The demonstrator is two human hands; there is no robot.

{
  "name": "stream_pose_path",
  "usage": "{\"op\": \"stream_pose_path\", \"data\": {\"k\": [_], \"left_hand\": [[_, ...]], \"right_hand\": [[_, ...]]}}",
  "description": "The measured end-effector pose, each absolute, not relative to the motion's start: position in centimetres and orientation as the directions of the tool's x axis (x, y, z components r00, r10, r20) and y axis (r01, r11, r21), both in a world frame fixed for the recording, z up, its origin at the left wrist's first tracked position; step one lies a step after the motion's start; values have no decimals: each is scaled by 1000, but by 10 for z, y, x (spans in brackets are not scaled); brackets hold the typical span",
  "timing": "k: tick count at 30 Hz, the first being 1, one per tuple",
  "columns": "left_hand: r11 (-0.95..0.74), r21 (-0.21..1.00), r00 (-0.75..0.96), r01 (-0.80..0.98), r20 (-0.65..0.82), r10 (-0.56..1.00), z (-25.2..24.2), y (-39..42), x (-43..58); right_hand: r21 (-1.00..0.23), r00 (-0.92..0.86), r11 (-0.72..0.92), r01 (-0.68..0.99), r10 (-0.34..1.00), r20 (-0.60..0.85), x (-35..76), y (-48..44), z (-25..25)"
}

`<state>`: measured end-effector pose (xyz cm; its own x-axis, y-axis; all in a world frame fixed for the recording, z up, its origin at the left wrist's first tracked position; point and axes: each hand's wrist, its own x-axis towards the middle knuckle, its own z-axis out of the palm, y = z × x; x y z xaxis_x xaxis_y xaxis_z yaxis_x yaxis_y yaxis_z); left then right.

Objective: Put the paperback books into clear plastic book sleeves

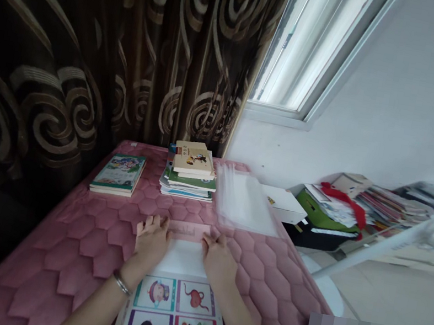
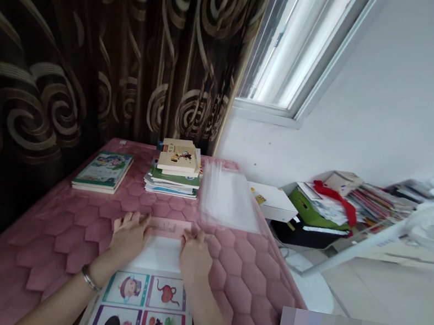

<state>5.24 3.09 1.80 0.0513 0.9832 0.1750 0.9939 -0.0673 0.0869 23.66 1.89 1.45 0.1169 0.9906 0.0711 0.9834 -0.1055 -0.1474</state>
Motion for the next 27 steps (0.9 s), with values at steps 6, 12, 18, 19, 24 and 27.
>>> {"op": "stream_pose_path", "data": {"k": [6, 12, 18, 19, 24, 27], "left_hand": [[-65, 107, 44, 992, 191, 981, 17, 29, 55], [-53, 119, 34, 991, 157, 987, 19, 30, 52], [-42, 111, 20, 993, 193, 981, 19, 29, 55], [-42, 112, 18, 993, 202, 979, 18, 29, 55], [52, 94, -71, 994, 216, 974, 18, 28, 53], [124, 77, -137, 989, 196, 971, 18, 28, 49]], "right_hand": [[-25, -198, 202, 979, 974, 108, 202, 31, 35], [-73, -246, 251, 965, 966, 74, 162, 40, 29], [-54, -172, 177, 983, 981, 85, 191, 38, 26], [-43, -143, 148, 988, 986, 90, 199, 38, 25], [-16, -31, 34, 999, 988, 152, 221, 40, 17], [-32, -10, 17, 999, 978, 211, 223, 40, 10]]}}
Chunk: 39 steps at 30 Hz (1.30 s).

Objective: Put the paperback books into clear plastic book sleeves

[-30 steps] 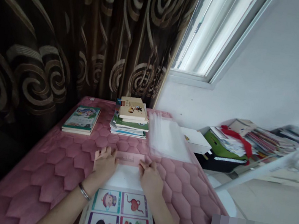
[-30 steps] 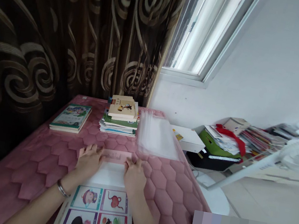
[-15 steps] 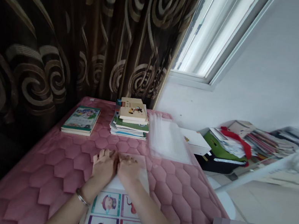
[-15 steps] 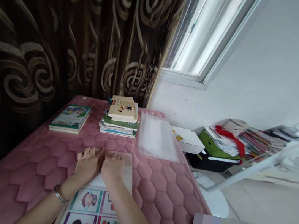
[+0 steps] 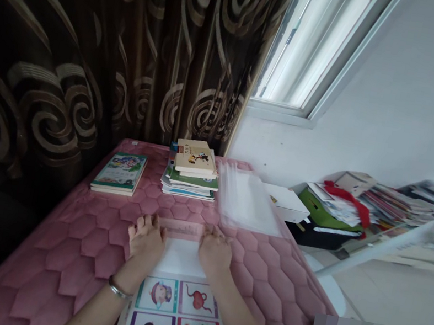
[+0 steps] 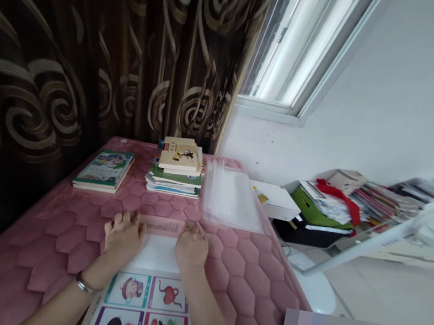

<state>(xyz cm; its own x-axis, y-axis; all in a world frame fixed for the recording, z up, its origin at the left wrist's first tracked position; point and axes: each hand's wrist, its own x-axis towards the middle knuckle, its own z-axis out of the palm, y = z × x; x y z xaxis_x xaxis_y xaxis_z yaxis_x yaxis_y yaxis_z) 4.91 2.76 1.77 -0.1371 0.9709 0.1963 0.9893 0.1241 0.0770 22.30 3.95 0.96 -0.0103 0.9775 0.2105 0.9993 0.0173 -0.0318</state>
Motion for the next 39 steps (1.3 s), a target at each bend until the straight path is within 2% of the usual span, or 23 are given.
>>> {"op": "stream_pose_path", "data": {"k": [4, 9, 13, 21, 26, 32, 37, 39], "left_hand": [[141, 68, -151, 988, 185, 971, 18, 27, 49], [157, 92, -172, 983, 179, 969, 18, 27, 51], [183, 115, -196, 976, 115, 974, 21, 29, 47], [140, 10, -140, 990, 13, 990, 43, 14, 31], [108, -46, -104, 993, 79, 991, 40, -24, 31], [149, 25, -151, 988, 133, 980, 24, -36, 27], [141, 52, -147, 989, 137, 980, 16, -33, 22], [135, 66, -143, 989, 136, 980, 15, -32, 22]], "right_hand": [[-31, 21, -14, 999, 976, 217, 226, 41, 2], [36, 18, -25, 999, 981, 191, 230, 43, 1], [64, -6, -6, 998, 981, 194, 229, 43, 3], [62, -22, 8, 998, 973, 231, 228, 42, 1], [58, -14, 0, 998, 970, 243, 229, 43, -5], [90, -21, 4, 996, 982, 189, 229, 44, -3], [74, 12, -19, 997, 995, 99, 221, 48, 30], [41, -42, 38, 998, 995, 86, 206, 51, 46]]}}
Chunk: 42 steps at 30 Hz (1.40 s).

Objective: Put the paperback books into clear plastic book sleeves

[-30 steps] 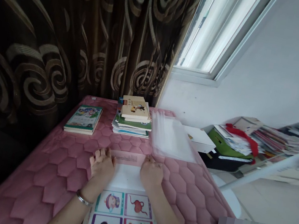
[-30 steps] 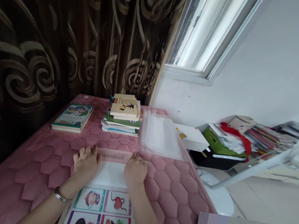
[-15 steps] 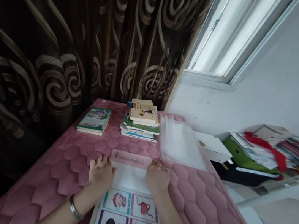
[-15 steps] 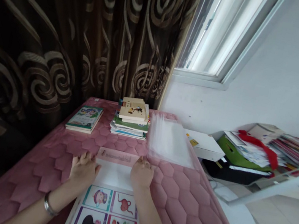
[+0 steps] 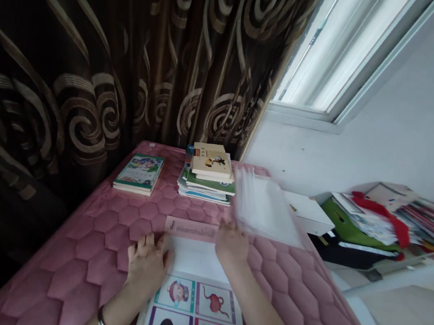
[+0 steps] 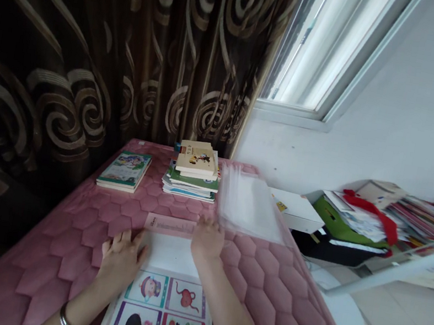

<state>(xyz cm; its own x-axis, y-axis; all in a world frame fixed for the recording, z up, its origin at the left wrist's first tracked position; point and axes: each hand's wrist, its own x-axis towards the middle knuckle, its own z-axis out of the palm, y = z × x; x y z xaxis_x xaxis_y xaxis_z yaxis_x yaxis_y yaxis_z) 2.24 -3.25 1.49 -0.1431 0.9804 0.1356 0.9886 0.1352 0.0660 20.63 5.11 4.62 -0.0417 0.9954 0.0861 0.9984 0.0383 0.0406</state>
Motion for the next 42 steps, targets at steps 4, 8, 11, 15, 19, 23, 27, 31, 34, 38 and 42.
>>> {"op": "stream_pose_path", "data": {"k": [4, 8, 11, 15, 19, 23, 27, 31, 34, 38, 42], "left_hand": [[139, 87, -151, 986, 151, 977, 15, -33, 24], [145, 101, -158, 984, 141, 977, 17, -34, 25], [141, 96, -154, 985, 137, 979, 19, -33, 25], [139, 90, -151, 986, 147, 978, 21, -33, 26], [139, 115, -155, 984, 142, 978, 22, -33, 27], [130, 125, -149, 984, 152, 977, 21, -34, 26], [123, 127, -144, 984, 163, 976, 18, -33, 25], [126, 129, -145, 984, 158, 977, 19, -33, 26], [124, 121, -142, 985, 157, 977, 22, -34, 26], [114, 84, -127, 990, 182, 975, 20, -33, 25], [116, 47, -123, 992, 200, 972, 16, -31, 25]], "right_hand": [[-200, -271, 257, 945, 961, -46, 160, 61, 60], [-266, -321, 273, 925, 934, -157, 125, 74, 49], [-243, -289, 237, 941, 935, -206, 118, 87, 43], [-222, -238, 187, 957, 943, -231, 111, 108, 42], [-207, -196, 150, 967, 955, -223, 98, 120, 44], [-193, -212, 172, 966, 955, -208, 94, 114, 43], [-198, -274, 226, 954, 925, -264, 98, 109, 39], [-193, -263, 222, 956, 939, -221, 95, 114, 38], [-196, -244, 215, 957, 960, -137, 90, 118, 40], [-224, -313, 300, 927, 950, -25, 108, 105, 43], [-217, -370, 379, 899, 925, 84, 173, 67, 40]]}}
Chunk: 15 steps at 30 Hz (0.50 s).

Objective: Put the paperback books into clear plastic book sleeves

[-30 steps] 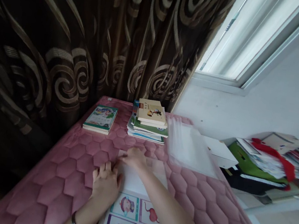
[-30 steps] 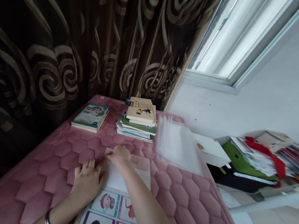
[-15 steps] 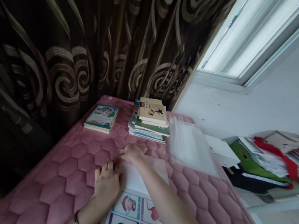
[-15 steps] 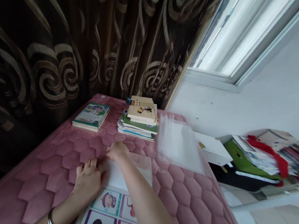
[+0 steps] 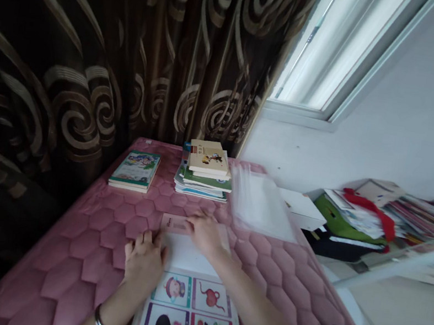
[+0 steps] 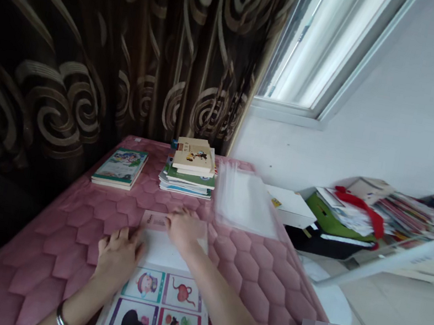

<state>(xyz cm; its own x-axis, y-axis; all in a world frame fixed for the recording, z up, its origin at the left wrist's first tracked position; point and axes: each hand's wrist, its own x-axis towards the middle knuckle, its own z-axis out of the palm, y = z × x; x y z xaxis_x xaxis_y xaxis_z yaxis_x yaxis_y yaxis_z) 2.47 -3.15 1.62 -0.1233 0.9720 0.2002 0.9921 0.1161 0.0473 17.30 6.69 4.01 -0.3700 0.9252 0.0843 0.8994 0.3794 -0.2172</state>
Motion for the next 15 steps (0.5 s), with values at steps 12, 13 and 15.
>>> {"op": "stream_pose_path", "data": {"k": [12, 13, 15], "left_hand": [[87, -86, -70, 992, 190, 979, 36, -31, 35], [61, -98, -44, 993, 170, 984, 39, -29, 41], [-38, -74, 45, 997, 86, 995, 43, -24, 62]], "right_hand": [[-319, -296, 315, 894, 949, 108, 269, -3, 8], [-318, -293, 311, 896, 950, 103, 268, -4, 9], [-315, -280, 294, 902, 956, 90, 267, -5, 12]]}}
